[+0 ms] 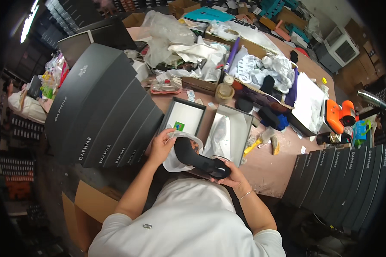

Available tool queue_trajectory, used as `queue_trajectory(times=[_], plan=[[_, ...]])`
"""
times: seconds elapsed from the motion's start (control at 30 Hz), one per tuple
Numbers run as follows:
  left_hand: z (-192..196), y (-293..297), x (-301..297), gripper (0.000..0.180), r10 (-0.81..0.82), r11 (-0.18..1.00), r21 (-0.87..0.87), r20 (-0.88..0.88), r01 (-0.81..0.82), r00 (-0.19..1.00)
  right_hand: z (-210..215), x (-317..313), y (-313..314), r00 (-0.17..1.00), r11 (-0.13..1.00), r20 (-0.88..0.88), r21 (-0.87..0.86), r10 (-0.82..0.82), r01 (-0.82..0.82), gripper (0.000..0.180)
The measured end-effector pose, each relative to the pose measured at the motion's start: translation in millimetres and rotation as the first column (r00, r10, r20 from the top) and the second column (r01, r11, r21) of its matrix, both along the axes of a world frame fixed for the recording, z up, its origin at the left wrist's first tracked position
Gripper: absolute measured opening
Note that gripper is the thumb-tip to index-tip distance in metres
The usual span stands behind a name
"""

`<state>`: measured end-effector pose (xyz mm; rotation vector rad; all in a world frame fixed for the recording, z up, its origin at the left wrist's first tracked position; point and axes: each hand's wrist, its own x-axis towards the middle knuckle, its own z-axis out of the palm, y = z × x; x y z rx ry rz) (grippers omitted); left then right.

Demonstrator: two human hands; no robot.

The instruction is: Packing a pair of high-heeled shoes into a shoebox with tissue paper.

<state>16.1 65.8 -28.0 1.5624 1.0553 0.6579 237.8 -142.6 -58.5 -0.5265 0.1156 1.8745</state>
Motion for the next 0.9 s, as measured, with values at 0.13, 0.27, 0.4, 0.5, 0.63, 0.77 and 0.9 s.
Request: queue_trajectory(times=[0.13,0.27,0.4,0.5,0.63,0.77,0.9], plan=[[45.3,-3.3,36.0,0.017,-0.212,0.933,0.298,-0.007,0.204,0.977,-1.4,7.2,-15.1,0.991,0.990,-0.048,0.064,-0.122,0.125,0.056],[65.7,-22.0,63.3,0.016,-0.318,0.896,0.327,0.001,0.300,0.948,8.0,11.0,-24.5,0.976,0.966,-0.048,0.141,-0.212,0.217,0.055],[88.6,-47.1,75.0,0.024,-0.411,0.837,0.394,-0.002,0.379,0.912,51.7,2.8,-21.6,0.940,0.954,0.161,0.031,-0.299,0.298,0.050],[98.2,-65.5,84.2,0.038,-0.509,0.677,0.616,-0.002,0.402,0.861,88.7,-33.1,-5.9,0.843,0.865,0.241,-0.025,-0.482,0.501,0.042],[103.9,-61.3,100.0,0.040,-0.633,0.523,0.773,0.072,0.358,0.770,74.4,-60.0,16.8,0.524,0.818,0.707,0.136,-0.475,0.559,0.035],[95.2,-65.7,95.5,0.045,-0.751,0.423,0.809,0.060,0.409,0.658,89.5,-33.8,10.5,0.668,0.697,0.248,0.050,-0.702,0.715,0.039],[83.0,-84.5,105.7,0.047,-0.795,0.466,0.790,0.176,0.399,0.580,74.5,-46.8,16.9,0.545,0.658,0.457,0.125,-0.703,0.743,0.046]])
